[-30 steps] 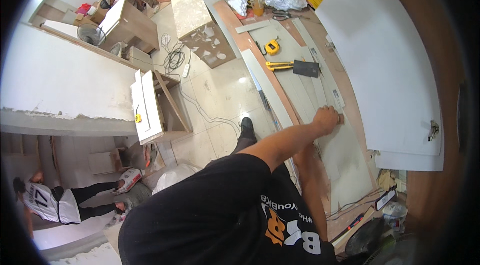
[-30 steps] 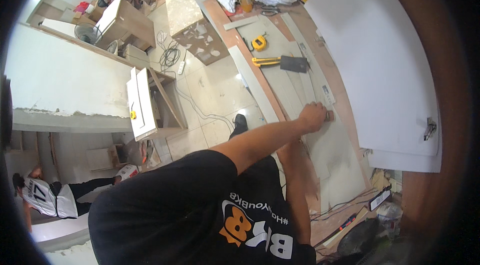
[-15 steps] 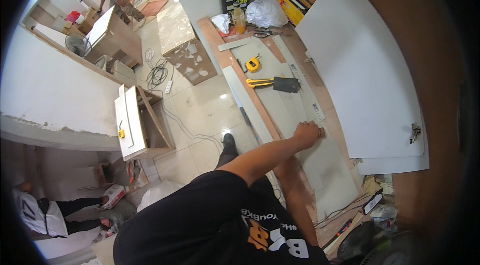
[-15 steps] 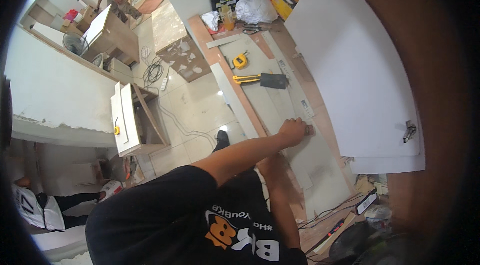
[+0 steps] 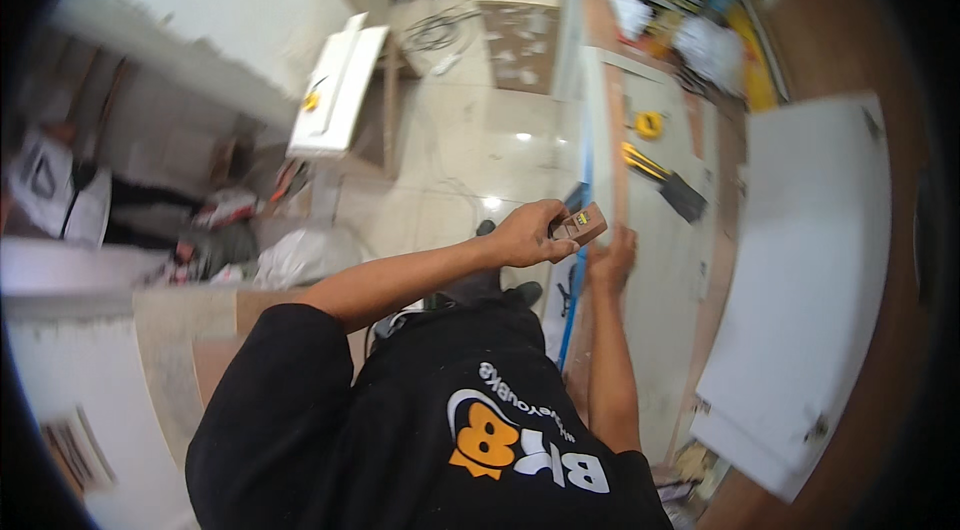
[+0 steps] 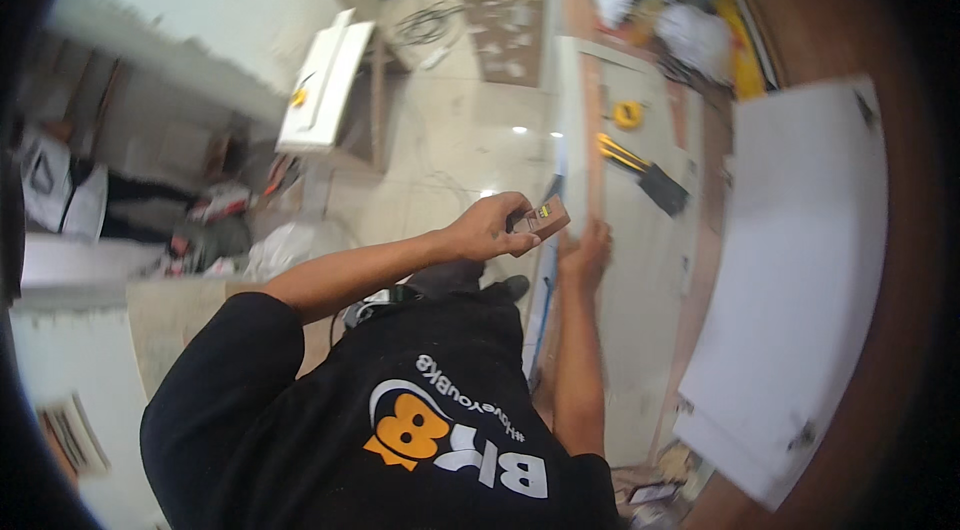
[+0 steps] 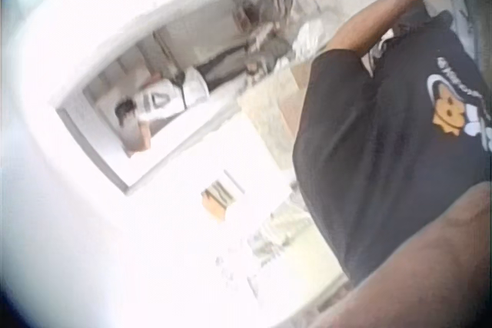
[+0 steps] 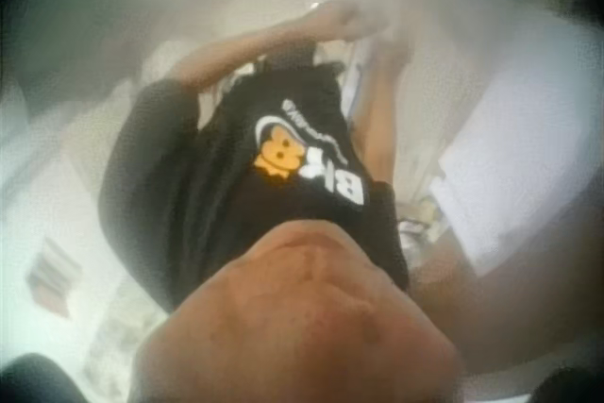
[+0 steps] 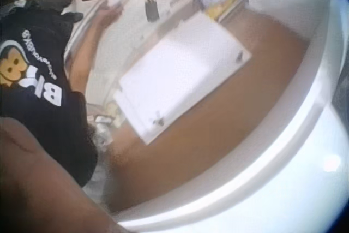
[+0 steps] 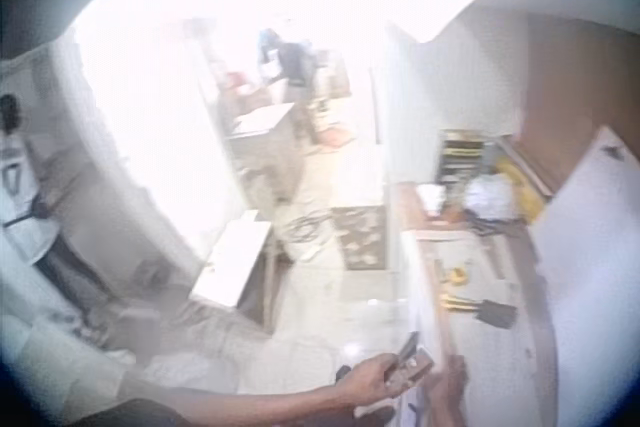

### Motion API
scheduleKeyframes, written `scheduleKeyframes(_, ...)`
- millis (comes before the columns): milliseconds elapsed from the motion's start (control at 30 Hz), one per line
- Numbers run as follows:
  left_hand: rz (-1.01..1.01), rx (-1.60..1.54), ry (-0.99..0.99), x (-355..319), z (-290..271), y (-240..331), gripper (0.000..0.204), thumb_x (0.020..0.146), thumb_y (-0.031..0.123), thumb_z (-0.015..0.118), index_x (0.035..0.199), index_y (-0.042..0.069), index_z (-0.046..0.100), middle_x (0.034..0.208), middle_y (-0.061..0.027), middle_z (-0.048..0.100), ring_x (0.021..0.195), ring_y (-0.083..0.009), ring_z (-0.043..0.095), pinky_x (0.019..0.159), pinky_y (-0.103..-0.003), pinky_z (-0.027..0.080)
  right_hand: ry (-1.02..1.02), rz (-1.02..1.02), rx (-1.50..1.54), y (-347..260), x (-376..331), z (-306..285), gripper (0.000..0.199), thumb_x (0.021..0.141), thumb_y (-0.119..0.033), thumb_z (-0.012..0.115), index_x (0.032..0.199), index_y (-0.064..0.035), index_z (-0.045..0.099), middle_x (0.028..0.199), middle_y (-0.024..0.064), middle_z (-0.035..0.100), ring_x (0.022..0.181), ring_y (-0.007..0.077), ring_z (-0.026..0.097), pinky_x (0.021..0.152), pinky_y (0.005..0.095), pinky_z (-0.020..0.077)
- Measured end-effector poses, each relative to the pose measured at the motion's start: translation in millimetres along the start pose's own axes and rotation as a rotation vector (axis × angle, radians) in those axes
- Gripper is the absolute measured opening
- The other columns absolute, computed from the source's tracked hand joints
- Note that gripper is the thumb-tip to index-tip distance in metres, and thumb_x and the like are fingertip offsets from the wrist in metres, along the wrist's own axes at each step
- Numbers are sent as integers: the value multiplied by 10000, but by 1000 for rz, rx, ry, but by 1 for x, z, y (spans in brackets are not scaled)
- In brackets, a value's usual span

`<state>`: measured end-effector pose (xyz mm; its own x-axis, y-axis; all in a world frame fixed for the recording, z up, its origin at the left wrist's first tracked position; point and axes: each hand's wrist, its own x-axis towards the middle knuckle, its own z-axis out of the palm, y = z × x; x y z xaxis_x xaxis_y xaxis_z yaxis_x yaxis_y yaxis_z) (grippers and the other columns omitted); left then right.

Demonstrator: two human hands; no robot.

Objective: The person handles white cabinet panels and wooden trim pieces, aligning and fitting them together on a workbench. They use a sanding block to smooth edges and a tape measure to check dimensions, while other workers are visible in the background.

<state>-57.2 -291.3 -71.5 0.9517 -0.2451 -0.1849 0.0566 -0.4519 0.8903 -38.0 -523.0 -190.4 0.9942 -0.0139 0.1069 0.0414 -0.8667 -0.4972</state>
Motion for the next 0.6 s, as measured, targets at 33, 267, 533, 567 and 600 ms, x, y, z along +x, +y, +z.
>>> scheduleKeyframes(33, -57, 34, 57, -16, -13, -14, 605, 851, 441, 842, 1183, -42, 690, 1055, -246, 733, 979, -383, 723, 881, -453, 565, -9, -1, 7, -6, 8, 7, 613, 887, -339, 845, 1374, -27, 642, 1274, 207, 655, 1228, 429, 644, 1045, 534, 540)
scheduleKeyframes(267, -363, 23, 240, -89, -60, -105, 576, 852, 454, 835, 1144, -27, 712, 1010, -226, 741, 958, -352, 724, 863, -433, 567, -10, 39, -79, -32, 64, 40, 640, 879, -348, 856, 1390, -34, 634, 1321, 193, 623, 1271, 425, 612, 1073, 527, 519)
scheduleKeyframes(533, -281, 63, 157, -94, -104, -145, 568, 838, 432, 846, 1155, -19, 710, 1064, -244, 739, 1010, -400, 719, 903, -459, 560, 56, 3, -91, -39, 105, 67, 622, 850, -268, 873, 1369, -6, 651, 1323, 230, 614, 1259, 435, 603, 1085, 525, 499)
scheduleKeyframes(567, -260, 92, 148, -91, -110, -149, 565, 836, 429, 845, 1153, -18, 709, 1082, -251, 737, 1024, -413, 716, 911, -466, 557, 72, -21, -98, -40, 109, 68, 625, 852, -267, 871, 1374, -4, 648, 1326, 234, 612, 1259, 436, 602, 1087, 525, 498)
scheduleKeyframes(600, -272, 76, 133, -88, -115, -154, 563, 837, 432, 841, 1147, -18, 708, 1092, -256, 734, 1036, -422, 711, 915, -471, 555, 83, -27, -106, -40, 111, 69, 628, 853, -267, 868, 1378, -3, 646, 1328, 237, 609, 1258, 437, 601, 1089, 525, 497)
